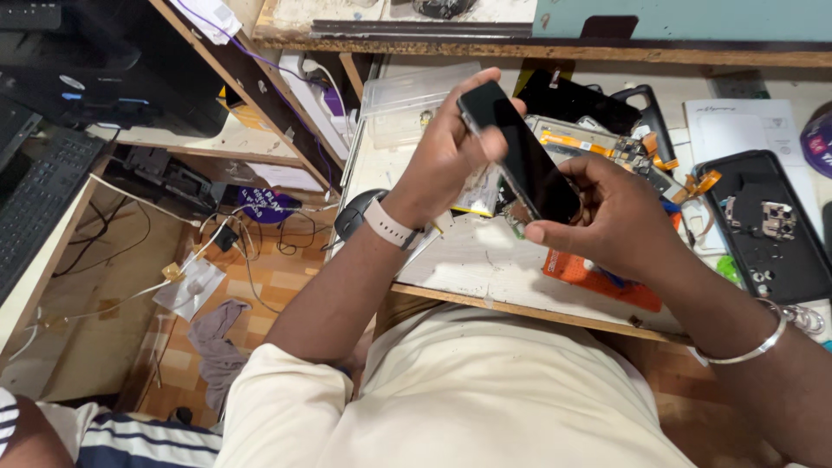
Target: The person uses a metal spudger and a plastic pry card to open a smartphone, then removes the motherboard and battery. The person places the removed components on the workbench.
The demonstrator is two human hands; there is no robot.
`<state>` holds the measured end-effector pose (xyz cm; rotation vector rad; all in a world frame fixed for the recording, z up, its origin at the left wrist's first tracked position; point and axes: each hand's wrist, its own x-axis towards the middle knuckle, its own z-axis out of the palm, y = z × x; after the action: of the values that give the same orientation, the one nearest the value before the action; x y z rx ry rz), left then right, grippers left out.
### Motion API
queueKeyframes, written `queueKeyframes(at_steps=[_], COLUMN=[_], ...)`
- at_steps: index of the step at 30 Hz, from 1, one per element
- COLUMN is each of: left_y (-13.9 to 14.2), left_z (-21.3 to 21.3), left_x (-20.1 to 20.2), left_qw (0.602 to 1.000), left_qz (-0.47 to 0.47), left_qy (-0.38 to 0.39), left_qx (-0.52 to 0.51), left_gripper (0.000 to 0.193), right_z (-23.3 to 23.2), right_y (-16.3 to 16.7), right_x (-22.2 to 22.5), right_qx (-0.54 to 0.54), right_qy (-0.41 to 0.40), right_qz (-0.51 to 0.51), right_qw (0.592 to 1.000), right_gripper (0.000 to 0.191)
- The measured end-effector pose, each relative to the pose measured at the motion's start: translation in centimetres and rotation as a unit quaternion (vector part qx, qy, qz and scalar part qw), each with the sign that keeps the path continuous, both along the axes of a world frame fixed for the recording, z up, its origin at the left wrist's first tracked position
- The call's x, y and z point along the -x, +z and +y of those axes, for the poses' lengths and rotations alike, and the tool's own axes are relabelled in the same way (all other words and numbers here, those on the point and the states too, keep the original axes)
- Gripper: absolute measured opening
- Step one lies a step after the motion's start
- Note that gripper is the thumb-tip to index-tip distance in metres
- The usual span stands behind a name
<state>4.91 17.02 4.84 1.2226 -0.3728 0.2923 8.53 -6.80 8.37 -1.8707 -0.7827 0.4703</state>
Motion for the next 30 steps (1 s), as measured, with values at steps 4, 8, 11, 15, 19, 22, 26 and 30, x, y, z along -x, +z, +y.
queueKeyframes(at_steps=[4, 8, 11, 15, 19, 22, 26, 30], left_y=[0.8, 1.4, 1.3, 1.3, 2.0, 2.6, 2.7, 2.1], left_z=[-1.0, -1.1, -0.9, -0.9, -1.2, -1.3, -1.6, -1.5], left_x=[0.6, 0.7, 0.7, 0.7, 1.0, 1.4, 1.4, 1.2], left_qw=[0.998, 0.996, 0.994, 0.996, 0.997, 0.996, 0.996, 0.996], left_qz=[-0.004, -0.006, 0.011, 0.002, 0.001, 0.015, 0.001, -0.006], left_qy=[-0.067, -0.091, -0.109, -0.090, -0.081, -0.084, -0.085, -0.086], left_qx=[-0.018, -0.010, 0.010, -0.013, -0.018, -0.006, 0.006, 0.012], left_gripper=[0.123, 0.128, 0.131, 0.131, 0.132, 0.133, 0.134, 0.134], right_z=[-0.2, -0.3, -0.4, -0.5, -0.5, -0.6, -0.8, -1.0], right_y=[0.4, 0.9, 1.1, 1.3, 1.5, 1.7, 1.5, 1.2], right_x=[-0.3, -0.1, -0.2, -0.2, -0.1, -0.1, -0.2, -0.5], right_qx=[0.003, 0.079, 0.025, 0.075, 0.060, 0.043, 0.039, 0.024], right_qy=[-0.003, -0.014, 0.025, 0.005, 0.004, 0.008, 0.001, 0.016], right_qz=[0.008, -0.031, 0.000, -0.044, -0.062, -0.032, -0.039, -0.015], right_qw=[1.000, 0.996, 0.999, 0.996, 0.996, 0.999, 0.998, 0.999], right_gripper=[0.069, 0.067, 0.067, 0.064, 0.064, 0.061, 0.061, 0.059])
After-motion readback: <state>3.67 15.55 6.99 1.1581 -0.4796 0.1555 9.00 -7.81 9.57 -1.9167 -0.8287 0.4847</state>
